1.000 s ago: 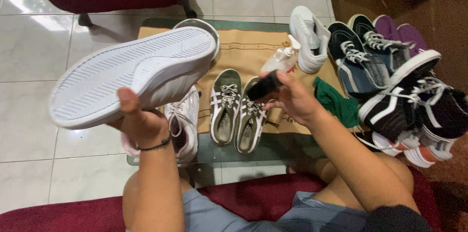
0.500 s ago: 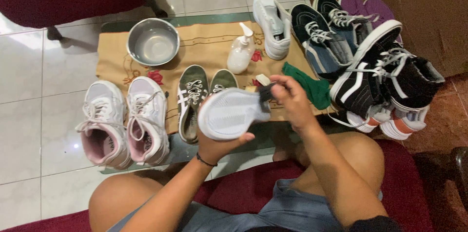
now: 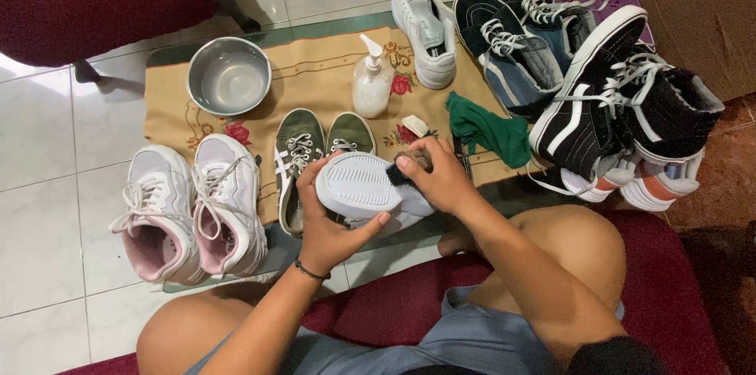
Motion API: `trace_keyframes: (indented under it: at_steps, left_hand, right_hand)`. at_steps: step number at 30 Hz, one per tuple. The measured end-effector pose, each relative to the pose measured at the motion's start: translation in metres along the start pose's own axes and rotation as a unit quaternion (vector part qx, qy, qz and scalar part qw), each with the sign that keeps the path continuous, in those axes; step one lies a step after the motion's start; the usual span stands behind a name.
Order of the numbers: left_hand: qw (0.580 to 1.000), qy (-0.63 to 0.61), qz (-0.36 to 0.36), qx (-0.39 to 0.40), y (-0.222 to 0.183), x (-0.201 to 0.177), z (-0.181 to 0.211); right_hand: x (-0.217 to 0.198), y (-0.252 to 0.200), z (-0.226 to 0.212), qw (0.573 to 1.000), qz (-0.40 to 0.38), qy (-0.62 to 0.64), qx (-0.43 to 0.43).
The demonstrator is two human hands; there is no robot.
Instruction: The person cleans a white sneaker by applying liquid soap from a pump bottle, wiping the upper with a green cloth, and scrubbing the sole with a brush dipped in water. The shoe is turned over to clean the sole, and the process continues until the end of the clip.
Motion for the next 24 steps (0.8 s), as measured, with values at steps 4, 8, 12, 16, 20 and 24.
trace_keyframes:
  at_steps: [4, 8, 12, 16, 20, 24]
  left_hand:
    - [0.999, -0.023, -0.009, -0.022, -0.001, -0.001, 0.0]
    - [0.999, 0.011, 0.034, 0.037, -0.012, 0.0, 0.01]
    - [0.99, 0.051, 0.08, 0.104, -0.023, 0.003, 0.018]
    - [0.992, 0.039, 0.068, 0.1, -0.023, 0.006, 0.017]
    - [0.993, 0.058, 0.046, 0.092, -0.024, 0.009, 0.017]
    - [0.993, 0.07, 0.052, 0.074, -0.024, 0.006, 0.016]
  right_hand:
    - [0.005, -0.002, -0.013, 1.0, -0.005, -0.003, 0.007]
    - [0.0, -0.015, -0.048, 0.996, 0.011, 0.039, -0.074]
    - [-0.011, -0.025, -0.083, 0.971, 0.02, 0.064, -0.228]
    - [-0.023, -0.007, -0.046, 0.998, 0.017, 0.027, -0.047]
    - [-0.027, -0.011, -0.058, 0.997, 0.04, -0.039, -0.049]
    - [-0.014, -0.023, -0.087, 0.967, -0.014, 0.084, -0.239]
Point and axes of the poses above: each hand's wrist, its own y-axis towards the middle knuckle, its own x-axis out of the palm, z = x × y, the point moved 9 cm from there along y, towards the middle knuckle, and after that the axes turned 4 degrees about -x, right-handed, at the moved point
